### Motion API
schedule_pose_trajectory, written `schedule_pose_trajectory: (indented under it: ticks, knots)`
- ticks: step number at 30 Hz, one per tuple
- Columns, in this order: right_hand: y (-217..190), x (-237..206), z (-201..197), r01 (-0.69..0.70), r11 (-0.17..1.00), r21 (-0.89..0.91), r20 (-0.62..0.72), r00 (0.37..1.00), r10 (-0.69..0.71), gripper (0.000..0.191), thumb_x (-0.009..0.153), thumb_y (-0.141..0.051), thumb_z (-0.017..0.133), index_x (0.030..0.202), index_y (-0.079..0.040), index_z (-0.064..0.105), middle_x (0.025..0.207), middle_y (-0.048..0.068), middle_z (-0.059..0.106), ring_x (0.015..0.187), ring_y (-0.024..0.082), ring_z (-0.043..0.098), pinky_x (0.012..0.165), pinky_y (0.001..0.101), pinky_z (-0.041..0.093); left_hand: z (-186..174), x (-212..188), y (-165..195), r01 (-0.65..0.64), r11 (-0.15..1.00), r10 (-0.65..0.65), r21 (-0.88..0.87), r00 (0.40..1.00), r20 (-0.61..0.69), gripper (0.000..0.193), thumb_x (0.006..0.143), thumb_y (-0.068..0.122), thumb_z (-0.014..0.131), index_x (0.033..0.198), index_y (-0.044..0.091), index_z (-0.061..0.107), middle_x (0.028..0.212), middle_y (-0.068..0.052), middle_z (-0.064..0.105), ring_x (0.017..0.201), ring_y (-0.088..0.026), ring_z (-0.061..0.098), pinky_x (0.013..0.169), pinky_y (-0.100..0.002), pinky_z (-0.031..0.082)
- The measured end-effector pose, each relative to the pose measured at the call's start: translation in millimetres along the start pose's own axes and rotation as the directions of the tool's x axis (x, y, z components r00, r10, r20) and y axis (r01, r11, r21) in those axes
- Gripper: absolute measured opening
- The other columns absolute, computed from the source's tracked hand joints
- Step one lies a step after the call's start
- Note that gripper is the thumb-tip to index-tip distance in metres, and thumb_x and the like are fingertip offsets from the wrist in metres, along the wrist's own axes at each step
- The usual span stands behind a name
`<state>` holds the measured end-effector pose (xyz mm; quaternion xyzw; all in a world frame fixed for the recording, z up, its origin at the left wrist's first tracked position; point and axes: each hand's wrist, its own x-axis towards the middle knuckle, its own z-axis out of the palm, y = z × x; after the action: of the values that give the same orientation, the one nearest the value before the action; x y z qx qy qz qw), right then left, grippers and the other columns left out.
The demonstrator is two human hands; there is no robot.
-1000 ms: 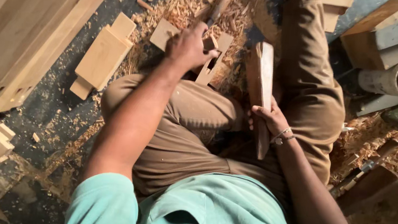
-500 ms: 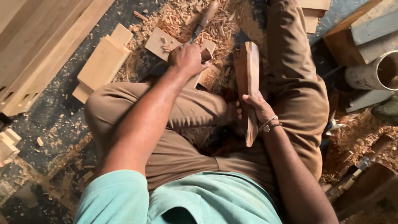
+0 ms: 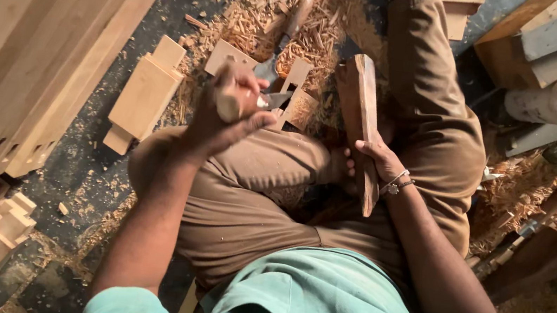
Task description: The person sits cross-legged on the floor and uses a chisel and a wooden mallet to carve a small piece of wood. They repeatedly strike the chisel to shape the wood, occasionally adjusting the piece and clearing away wood shavings.
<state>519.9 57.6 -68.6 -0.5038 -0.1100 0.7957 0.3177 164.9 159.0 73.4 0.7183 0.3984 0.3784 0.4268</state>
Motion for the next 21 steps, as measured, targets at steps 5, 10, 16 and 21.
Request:
schedule_pose_trajectory:
  ticks: [5,10,16,21]
  knots:
    - [-4.9,-9.9,7.2,-0.026,0.999,0.032,0.009,1.0,0.026,0.064,0.089,-0.023,0.071,0.145,-0.015,0.041,0.095,0.009,0.064,0.073,0.018,0.064,0.06,0.0344,0.057,13.8,-14.6,-8.6,0.058,0.978,-0.049,-0.202,0.998,0.05,0.033,0.096,0.021,0.081,0.108,0.004,0.055,0.115,-0.011,0.071,0.125,-0.027,0.07,0.109,-0.041,0.06]
    - [-7.4,-12.3,9.1,-0.05,0.997,0.064,0.024,0.999,0.048,0.064,0.09,-0.022,0.071,0.145,-0.014,0.04,0.095,0.01,0.064,0.074,0.02,0.063,0.062,0.0347,0.057,11.0,-17.2,-9.8,0.004,0.975,0.027,-0.224,0.99,0.137,0.019,0.088,0.0,0.076,0.101,0.005,0.064,0.113,-0.013,0.07,0.116,-0.028,0.07,0.102,-0.042,0.059]
    - [-6.1,-12.9,5.7,-0.095,0.989,0.113,0.051,0.995,0.09,0.065,0.088,-0.022,0.072,0.144,-0.017,0.039,0.096,0.01,0.062,0.074,0.02,0.063,0.061,0.0357,0.057,5.8,-16.0,-1.9,0.013,0.99,0.022,-0.143,0.969,0.246,0.02,0.083,0.0,0.076,0.097,0.008,0.064,0.106,-0.007,0.069,0.118,-0.029,0.068,0.101,-0.042,0.057]
    - [-4.6,-13.3,4.7,-0.083,0.991,0.106,0.048,0.996,0.078,0.065,0.087,-0.023,0.073,0.142,-0.017,0.04,0.095,0.01,0.062,0.073,0.02,0.063,0.059,0.0359,0.057,4.7,-14.2,-3.2,-0.014,0.991,0.041,-0.131,0.978,0.203,0.02,0.084,0.001,0.076,0.096,0.008,0.062,0.105,-0.007,0.07,0.117,-0.028,0.069,0.1,-0.042,0.057]
